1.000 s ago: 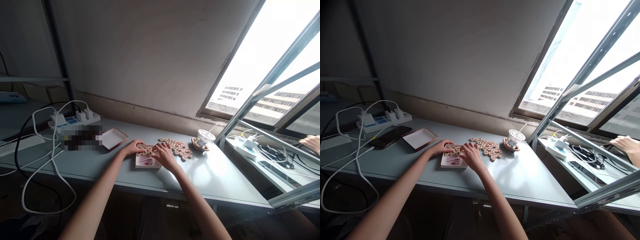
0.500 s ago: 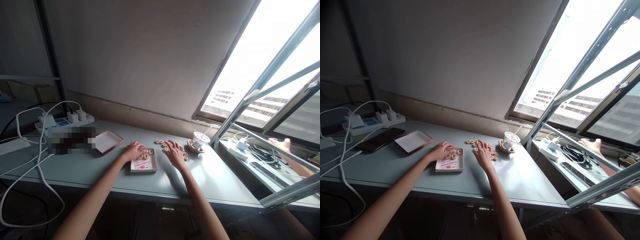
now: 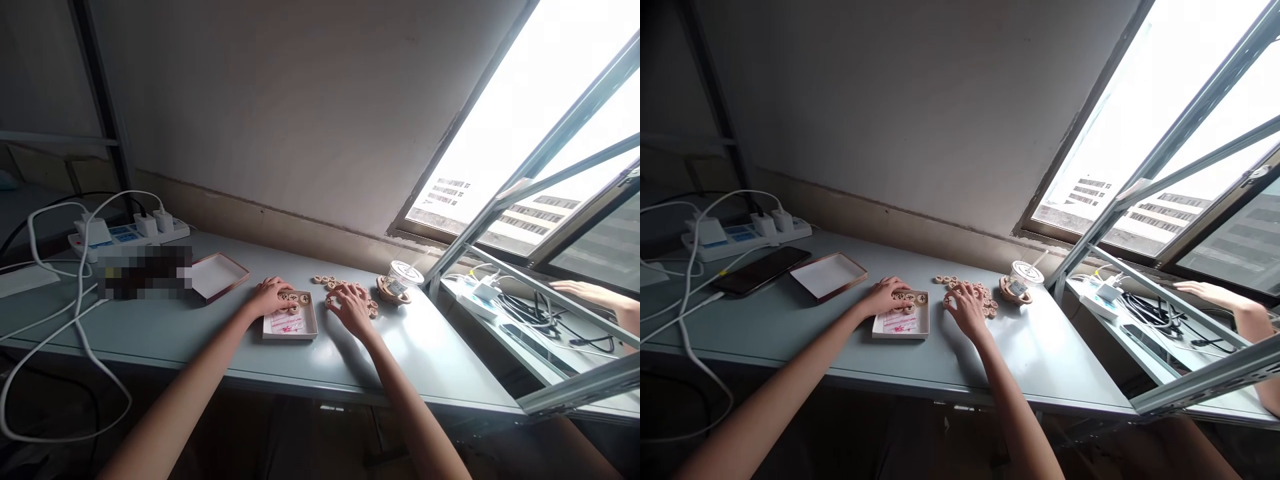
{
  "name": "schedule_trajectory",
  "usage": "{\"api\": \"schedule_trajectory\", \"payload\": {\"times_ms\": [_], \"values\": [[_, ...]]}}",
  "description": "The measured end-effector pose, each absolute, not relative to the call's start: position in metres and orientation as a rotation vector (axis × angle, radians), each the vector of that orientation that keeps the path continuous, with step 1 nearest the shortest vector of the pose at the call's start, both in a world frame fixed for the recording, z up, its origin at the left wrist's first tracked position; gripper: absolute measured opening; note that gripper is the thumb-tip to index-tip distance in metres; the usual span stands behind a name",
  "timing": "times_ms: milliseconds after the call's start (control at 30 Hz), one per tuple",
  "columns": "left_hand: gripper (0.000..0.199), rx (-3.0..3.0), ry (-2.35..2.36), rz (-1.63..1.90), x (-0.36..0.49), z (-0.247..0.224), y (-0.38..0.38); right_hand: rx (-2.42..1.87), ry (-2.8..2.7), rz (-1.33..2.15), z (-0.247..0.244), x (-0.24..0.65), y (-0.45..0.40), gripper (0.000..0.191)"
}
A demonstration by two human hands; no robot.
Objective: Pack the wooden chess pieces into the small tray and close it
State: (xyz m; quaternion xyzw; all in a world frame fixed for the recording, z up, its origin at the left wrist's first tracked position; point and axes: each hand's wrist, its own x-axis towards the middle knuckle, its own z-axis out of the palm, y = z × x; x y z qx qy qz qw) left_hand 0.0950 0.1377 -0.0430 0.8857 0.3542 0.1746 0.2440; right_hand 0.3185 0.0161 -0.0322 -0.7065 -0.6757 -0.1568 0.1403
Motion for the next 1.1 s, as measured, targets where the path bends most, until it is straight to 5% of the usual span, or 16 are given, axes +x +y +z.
{"api": "schedule_trajectory", "payload": {"times_ms": [267, 800, 1100], "values": [[0.046, 2.429, 0.991, 0.500, 0.095, -0.047, 0.138, -1.858, -2.088, -0.230, -0.007, 0.265, 0.014, 0.024], [0.044, 2.422, 0.983, 0.513, 0.097, -0.047, 0.138, -1.948, -2.154, -0.415, -0.014, 0.249, 0.020, 0.020], [0.047, 2.217, 0.938, 0.612, 0.093, -0.055, 0.145, -2.008, -1.934, -0.430, 0.011, 0.302, 0.026, 0.034]]}}
